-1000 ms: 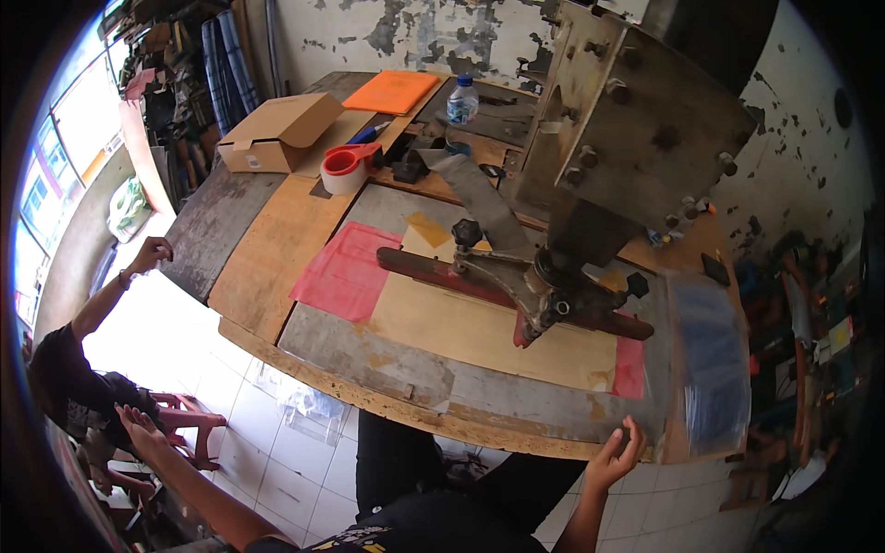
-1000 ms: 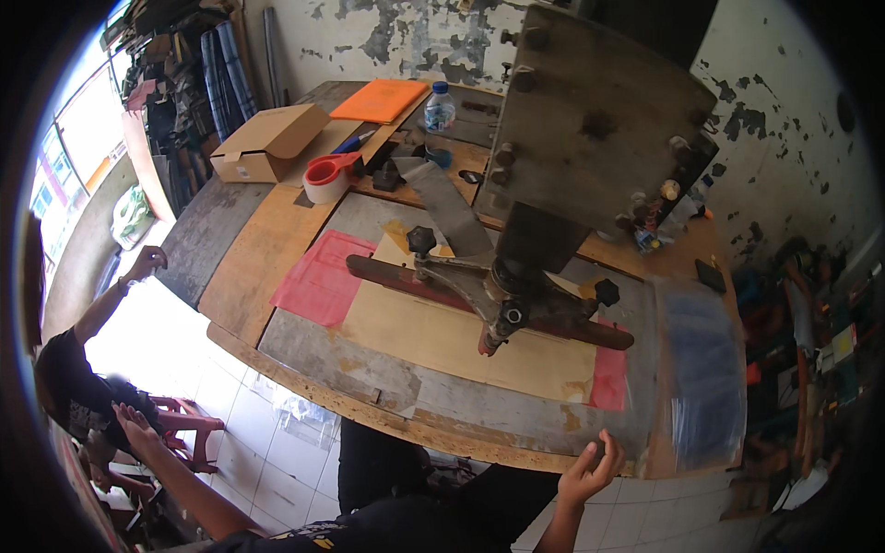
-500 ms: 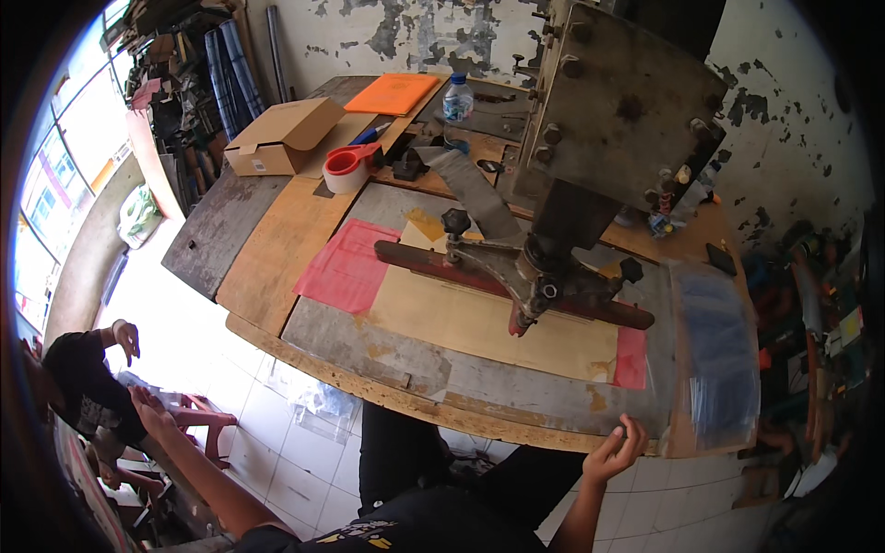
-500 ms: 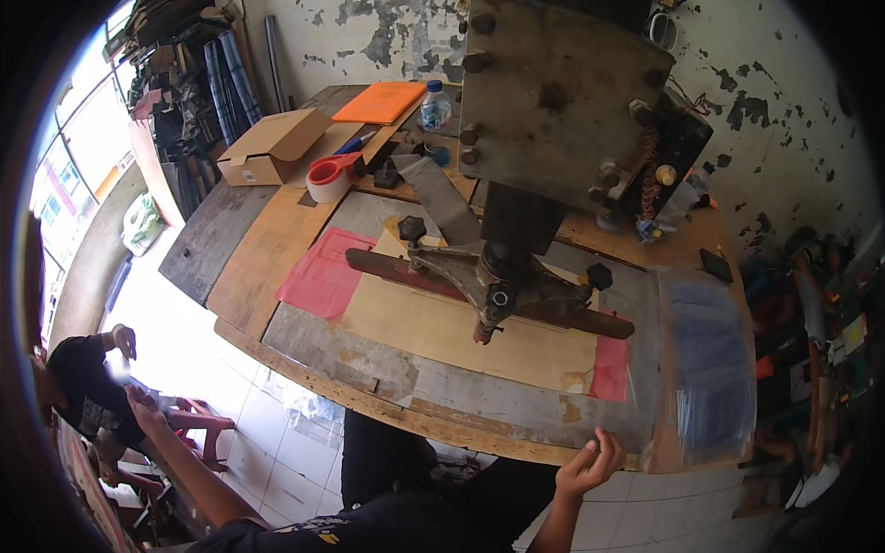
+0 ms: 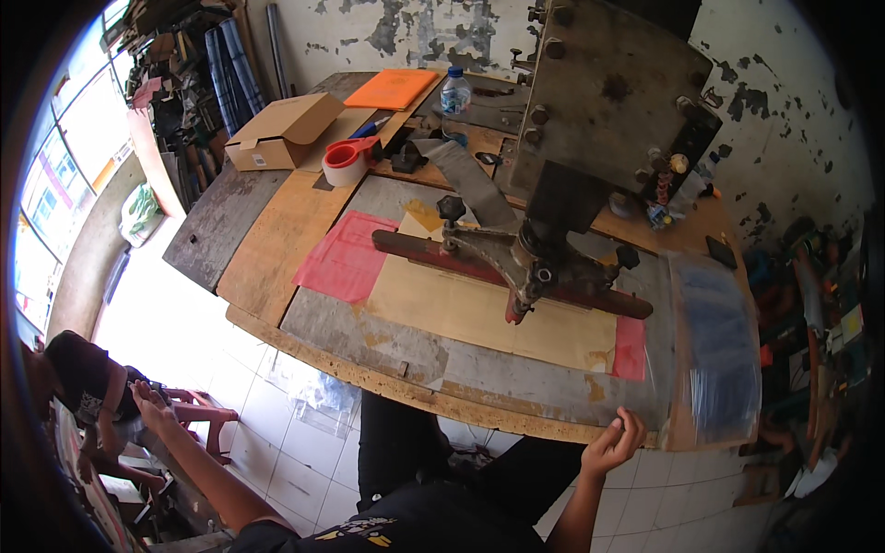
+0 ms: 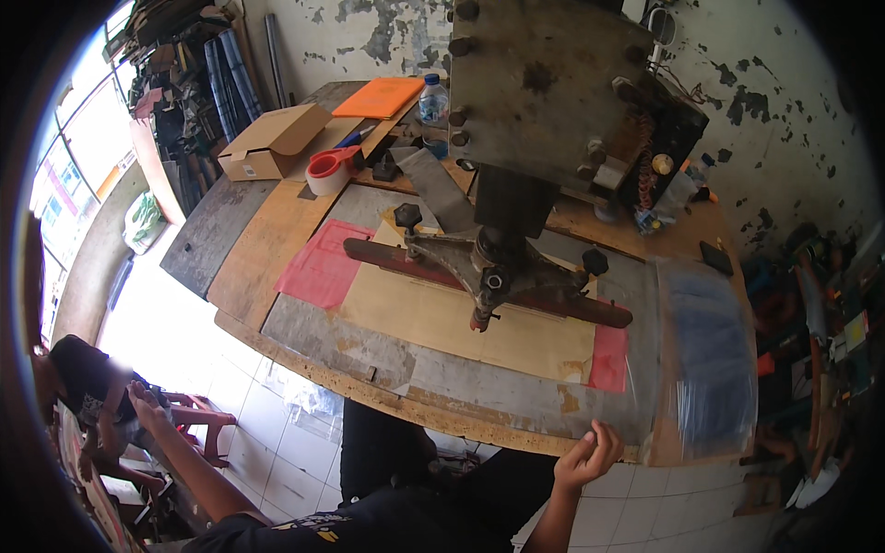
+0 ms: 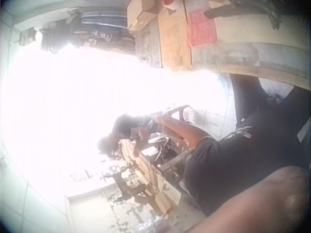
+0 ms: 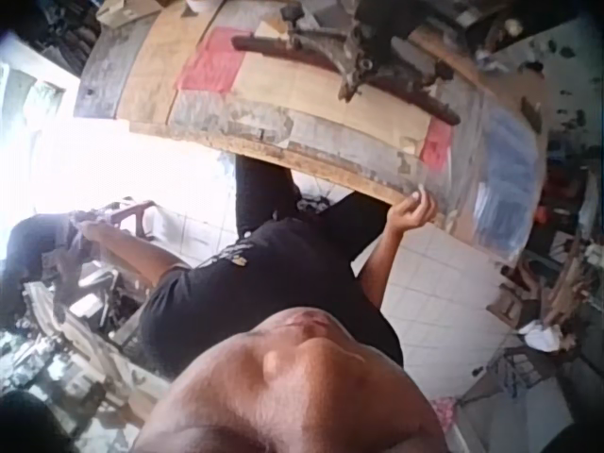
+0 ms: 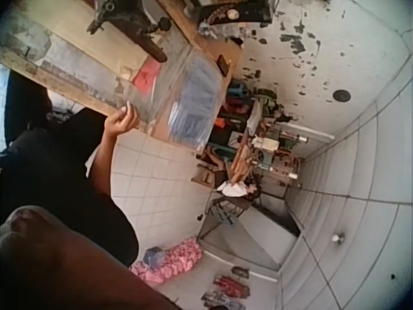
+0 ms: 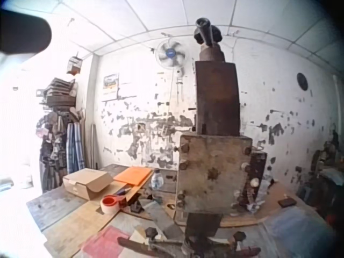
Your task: The person handles and separates plastic sheets by hand, positions them onto a heat sealing machine table, and aligns the plastic under the sealing bar.
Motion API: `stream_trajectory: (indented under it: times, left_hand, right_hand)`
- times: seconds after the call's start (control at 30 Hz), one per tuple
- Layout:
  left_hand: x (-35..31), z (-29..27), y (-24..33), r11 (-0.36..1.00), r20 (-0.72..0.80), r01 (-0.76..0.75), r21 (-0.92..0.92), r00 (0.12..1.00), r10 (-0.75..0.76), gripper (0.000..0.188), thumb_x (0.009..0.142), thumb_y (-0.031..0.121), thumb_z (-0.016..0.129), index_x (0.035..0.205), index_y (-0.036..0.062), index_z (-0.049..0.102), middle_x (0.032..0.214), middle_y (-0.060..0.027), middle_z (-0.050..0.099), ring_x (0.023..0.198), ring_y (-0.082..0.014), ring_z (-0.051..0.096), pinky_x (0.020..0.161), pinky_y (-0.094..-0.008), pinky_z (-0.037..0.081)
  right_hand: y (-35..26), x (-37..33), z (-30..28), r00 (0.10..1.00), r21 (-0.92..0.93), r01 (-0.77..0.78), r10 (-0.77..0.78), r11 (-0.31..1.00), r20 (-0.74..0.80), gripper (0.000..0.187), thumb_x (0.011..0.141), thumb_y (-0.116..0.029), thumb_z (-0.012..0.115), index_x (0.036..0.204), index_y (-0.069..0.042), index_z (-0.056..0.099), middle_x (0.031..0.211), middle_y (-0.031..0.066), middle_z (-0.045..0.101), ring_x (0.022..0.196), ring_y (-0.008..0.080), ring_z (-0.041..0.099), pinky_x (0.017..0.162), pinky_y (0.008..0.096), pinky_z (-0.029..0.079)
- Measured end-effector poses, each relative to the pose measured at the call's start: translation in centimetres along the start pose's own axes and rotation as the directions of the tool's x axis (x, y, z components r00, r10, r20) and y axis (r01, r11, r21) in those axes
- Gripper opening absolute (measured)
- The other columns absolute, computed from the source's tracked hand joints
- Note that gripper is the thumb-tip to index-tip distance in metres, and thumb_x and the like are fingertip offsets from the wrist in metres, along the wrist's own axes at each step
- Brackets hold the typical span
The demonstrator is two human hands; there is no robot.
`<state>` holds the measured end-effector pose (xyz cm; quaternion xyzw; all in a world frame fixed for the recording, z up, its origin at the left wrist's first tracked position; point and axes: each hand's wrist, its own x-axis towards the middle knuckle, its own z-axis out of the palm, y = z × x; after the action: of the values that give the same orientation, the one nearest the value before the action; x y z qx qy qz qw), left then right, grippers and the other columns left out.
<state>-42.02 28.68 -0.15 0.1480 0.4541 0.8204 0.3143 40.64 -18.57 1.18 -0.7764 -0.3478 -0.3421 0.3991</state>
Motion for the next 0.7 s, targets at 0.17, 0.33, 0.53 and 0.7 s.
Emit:
stream_trajectory:
  times: [0.17,0.33,0.53,0.7]
  left_hand:
    - [0.3,-1.3,0.6,1.000,-0.041,0.000,-0.024,0.999,-0.001,0.047,0.108,0.038,0.064,0.147,0.0108,0.061,0.139,0.0003,0.070,0.127,-0.0119,0.062,0.098,-0.0266,0.046]
    - [-2.9,-1.2,0.9,0.996,0.033,-0.042,0.074,0.999,0.039,0.045,0.108,0.037,0.062,0.145,0.0120,0.063,0.134,-0.0003,0.071,0.119,-0.0120,0.064,0.095,-0.0270,0.046]
    - [-24.3,15.1,-1.9,0.853,0.492,-0.380,0.358,0.853,0.173,0.035,0.105,0.024,0.066,0.134,0.0060,0.068,0.122,-0.0057,0.075,0.093,-0.0138,0.072,0.075,-0.0276,0.051]
    - [-43.4,28.5,-7.0,0.864,0.885,-0.470,0.183,0.461,0.063,0.022,0.098,0.010,0.076,0.117,0.0000,0.071,0.102,-0.0073,0.076,0.084,-0.0128,0.073,0.073,-0.0259,0.055]
  right_hand:
    - [-0.4,0.2,0.1,1.000,0.020,0.014,-0.014,1.000,-0.001,0.017,0.105,-0.006,0.057,0.113,0.004,0.069,0.108,0.0165,0.068,0.103,0.0336,0.063,0.092,0.0465,0.048]
    - [-0.1,0.0,0.0,0.999,0.010,0.049,-0.049,0.999,-0.001,0.018,0.108,-0.007,0.055,0.112,0.004,0.068,0.109,0.0160,0.069,0.101,0.0323,0.065,0.088,0.0450,0.052]
    - [0.3,-0.4,0.4,0.999,0.026,0.047,-0.046,0.999,-0.024,0.020,0.107,-0.006,0.053,0.110,0.004,0.069,0.106,0.0157,0.070,0.100,0.0327,0.065,0.090,0.0464,0.050]
    - [0.9,-0.5,0.2,0.996,-0.004,0.079,-0.079,0.997,-0.037,0.019,0.109,-0.006,0.053,0.111,0.005,0.068,0.105,0.0159,0.068,0.100,0.0311,0.065,0.086,0.0441,0.052]
